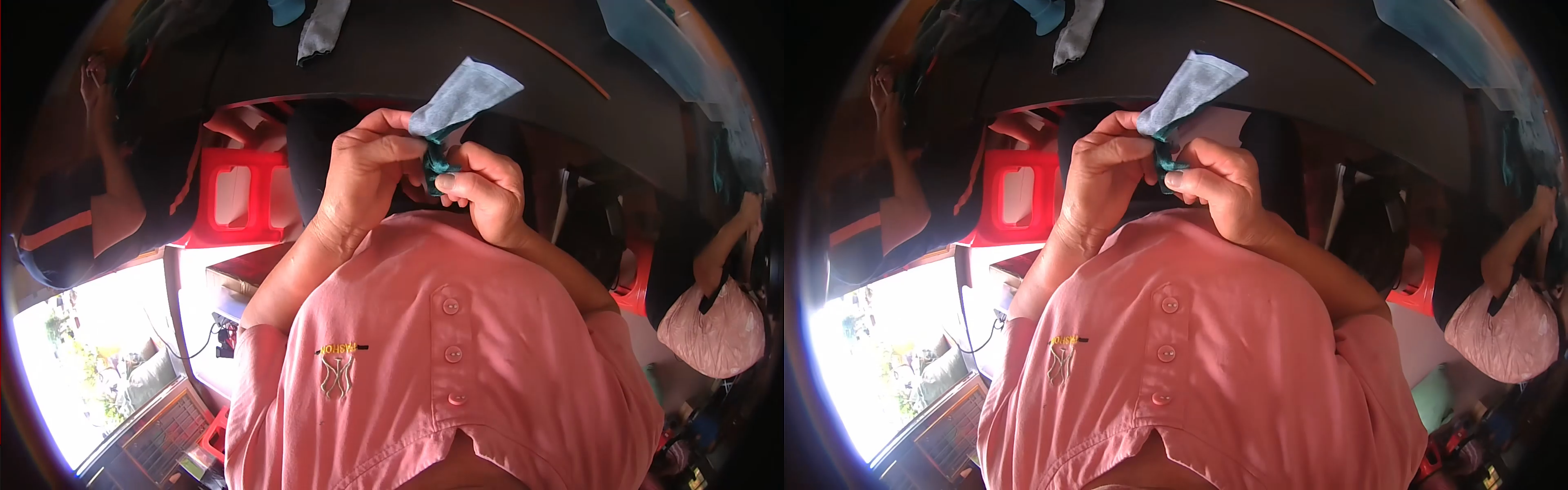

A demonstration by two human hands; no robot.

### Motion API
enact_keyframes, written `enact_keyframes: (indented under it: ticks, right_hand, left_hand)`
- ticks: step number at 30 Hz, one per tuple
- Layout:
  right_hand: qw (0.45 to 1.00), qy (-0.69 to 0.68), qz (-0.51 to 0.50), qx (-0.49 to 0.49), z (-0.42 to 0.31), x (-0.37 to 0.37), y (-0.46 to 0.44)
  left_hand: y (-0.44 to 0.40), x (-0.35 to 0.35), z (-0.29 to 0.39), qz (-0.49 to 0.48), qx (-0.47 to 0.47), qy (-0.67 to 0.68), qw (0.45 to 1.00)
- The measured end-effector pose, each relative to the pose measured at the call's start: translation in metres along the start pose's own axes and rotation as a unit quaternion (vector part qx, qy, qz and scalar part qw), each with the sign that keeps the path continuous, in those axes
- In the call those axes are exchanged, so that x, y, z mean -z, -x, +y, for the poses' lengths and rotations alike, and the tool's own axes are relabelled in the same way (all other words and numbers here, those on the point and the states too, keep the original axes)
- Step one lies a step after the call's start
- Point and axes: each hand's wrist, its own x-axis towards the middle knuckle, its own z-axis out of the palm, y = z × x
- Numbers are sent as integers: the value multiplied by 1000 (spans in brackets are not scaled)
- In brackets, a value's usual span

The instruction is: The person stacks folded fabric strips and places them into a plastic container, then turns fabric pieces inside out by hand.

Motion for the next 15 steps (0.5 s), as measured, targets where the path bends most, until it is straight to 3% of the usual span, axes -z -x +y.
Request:
enact_keyframes:
  ticks: [4,10,15]
  right_hand:
    - [1000,15,-21,15,-5,0,-7]
    - [999,21,32,32,-17,-1,-10]
    - [996,49,65,38,-18,5,-7]
  left_hand:
    - [-4,-6,1,6,-43,-19,999]
    - [-33,-27,7,32,-136,6,990]
    - [-40,-48,18,27,-101,-43,994]
